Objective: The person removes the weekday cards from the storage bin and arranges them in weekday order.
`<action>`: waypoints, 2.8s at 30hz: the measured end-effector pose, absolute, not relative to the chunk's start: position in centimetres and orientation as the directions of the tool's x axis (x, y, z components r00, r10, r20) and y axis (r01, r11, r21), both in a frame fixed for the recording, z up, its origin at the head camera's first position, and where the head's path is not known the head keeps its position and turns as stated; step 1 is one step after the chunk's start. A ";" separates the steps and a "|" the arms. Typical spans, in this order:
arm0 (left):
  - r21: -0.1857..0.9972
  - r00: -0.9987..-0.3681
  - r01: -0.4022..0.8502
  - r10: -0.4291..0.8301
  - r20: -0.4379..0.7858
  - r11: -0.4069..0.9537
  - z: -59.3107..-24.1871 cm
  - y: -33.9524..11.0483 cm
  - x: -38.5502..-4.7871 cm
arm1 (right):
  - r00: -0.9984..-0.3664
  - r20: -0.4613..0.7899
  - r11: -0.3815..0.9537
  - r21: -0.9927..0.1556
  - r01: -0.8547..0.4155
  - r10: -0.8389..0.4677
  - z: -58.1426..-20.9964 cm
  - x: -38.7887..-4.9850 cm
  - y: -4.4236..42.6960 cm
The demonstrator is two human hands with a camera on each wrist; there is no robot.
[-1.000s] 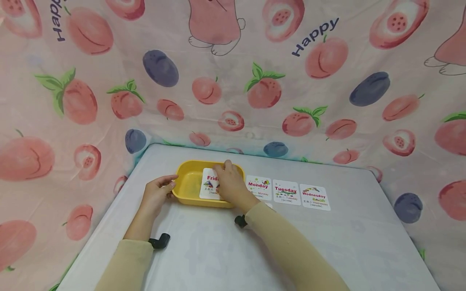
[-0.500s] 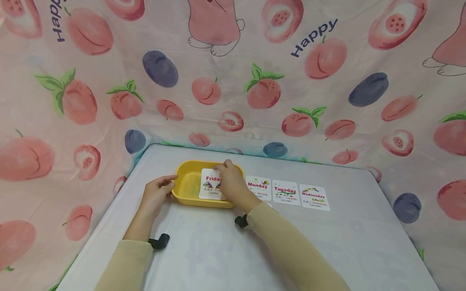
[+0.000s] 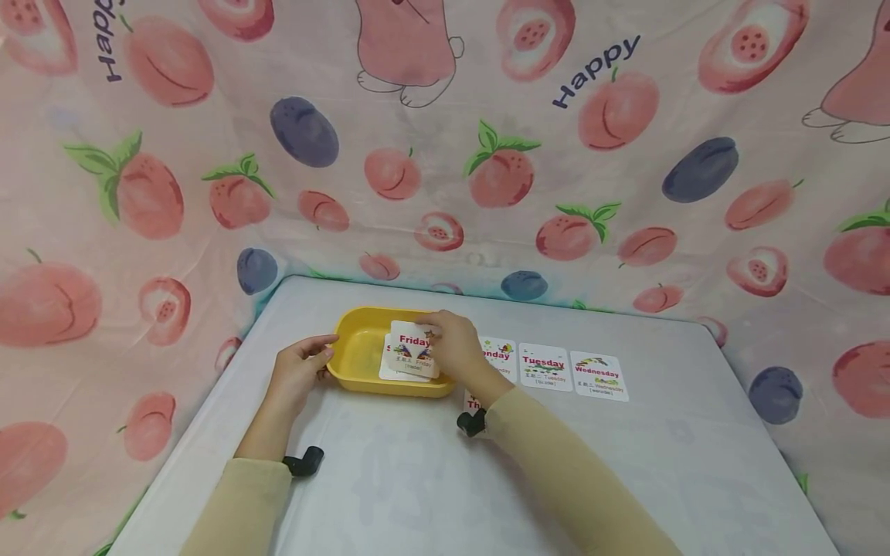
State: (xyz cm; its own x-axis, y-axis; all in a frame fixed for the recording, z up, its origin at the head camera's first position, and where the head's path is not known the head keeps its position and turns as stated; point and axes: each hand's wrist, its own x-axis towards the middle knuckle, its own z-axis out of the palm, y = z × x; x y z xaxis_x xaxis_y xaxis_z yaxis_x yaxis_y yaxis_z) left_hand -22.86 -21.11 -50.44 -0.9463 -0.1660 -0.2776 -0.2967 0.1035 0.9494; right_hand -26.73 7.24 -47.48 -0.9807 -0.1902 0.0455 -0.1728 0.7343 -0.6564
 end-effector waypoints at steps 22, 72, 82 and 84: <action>0.941 -0.937 -0.313 -0.201 -0.284 0.129 -50.3 -20.8 -23.0 | -0.999 0.053 0.592 -0.804 -0.051 -0.014 -44.7 -25.3 11.3; 0.945 -0.940 -0.307 -0.191 -0.283 0.113 -50.1 -20.9 -22.9 | -0.998 -0.060 0.805 -0.591 0.055 0.024 -47.8 -18.4 27.8; 0.943 -0.938 -0.311 -0.196 -0.286 0.114 -50.3 -20.9 -23.0 | -0.989 -0.146 0.811 -0.582 0.057 -0.036 -48.4 -18.4 29.9; 0.945 -0.939 -0.308 -0.195 -0.283 0.113 -50.4 -20.9 -23.1 | -0.987 -0.156 0.812 -0.580 0.063 -0.035 -48.7 -18.4 30.1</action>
